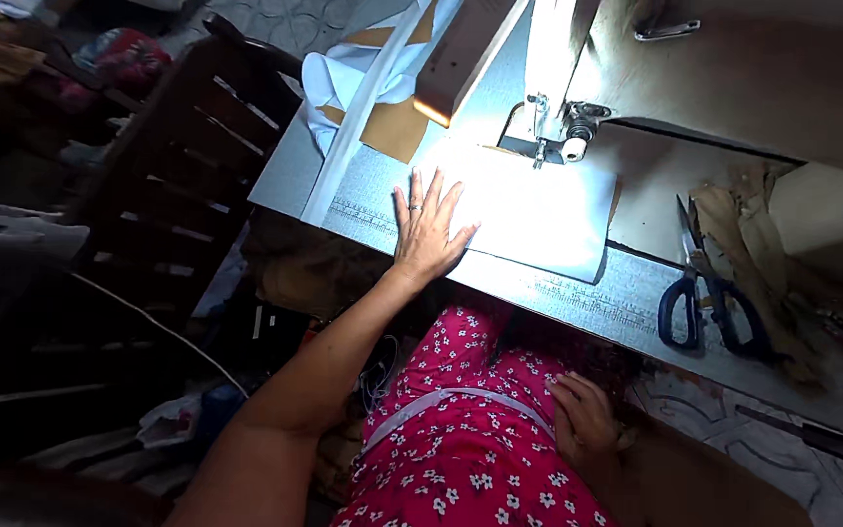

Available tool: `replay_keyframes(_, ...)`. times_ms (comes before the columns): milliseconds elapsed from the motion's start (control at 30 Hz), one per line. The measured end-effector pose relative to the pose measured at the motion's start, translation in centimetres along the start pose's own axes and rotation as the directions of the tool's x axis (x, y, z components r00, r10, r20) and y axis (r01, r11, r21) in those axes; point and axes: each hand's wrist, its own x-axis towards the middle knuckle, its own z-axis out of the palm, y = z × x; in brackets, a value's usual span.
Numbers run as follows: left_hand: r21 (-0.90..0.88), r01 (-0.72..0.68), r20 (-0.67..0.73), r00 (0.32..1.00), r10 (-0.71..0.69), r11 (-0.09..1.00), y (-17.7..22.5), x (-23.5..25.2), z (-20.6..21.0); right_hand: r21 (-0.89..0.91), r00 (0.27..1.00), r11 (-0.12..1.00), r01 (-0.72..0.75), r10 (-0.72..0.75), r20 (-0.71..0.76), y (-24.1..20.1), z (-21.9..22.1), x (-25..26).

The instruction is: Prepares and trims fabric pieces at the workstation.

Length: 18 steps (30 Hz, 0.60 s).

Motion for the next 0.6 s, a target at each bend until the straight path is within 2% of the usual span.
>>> replay_keyframes(200,0.037,0.027,0.018,0.999,-0.028,0.999,0.5,-0.1,0.0,0.005,0.968,0.997,-0.072,0.069,0.242,1.6,-2.2,-0.8)
replay_keyframes(267,0.045,0.015,0.035,0.999,-0.016,0.999,0.4,-0.3,-0.4,-0.022,0.925,0.991,-0.129,0.128,0.358,2.3,-2.7,-0.4)
replay_keyframes(367,0.057,-0.085,0.016,0.996,0.084,0.995,-0.1,-0.7,-0.3,-0.069,0.822,0.956,-0.286,0.282,0.495,2.7,-3.5,0.1)
replay_keyframes(467,0.042,-0.218,0.011,0.976,0.218,0.975,-1.3,-1.0,-0.1,-0.17,0.686,0.818,-0.549,0.557,0.467,3.3,-4.6,-0.4)
replay_keyframes(533,0.032,-0.25,0.037,0.968,0.249,0.968,-3.0,-1.4,0.0,-0.236,0.487,0.603,-0.762,0.774,0.405,4.1,-6.2,-1.5)
replay_keyframes(600,0.018,-0.269,0.09,0.96,0.266,0.963,-5.6,-1.5,0.2,-0.25,0.332,0.381,-0.89,0.918,0.218,4.9,-7.5,-4.5)
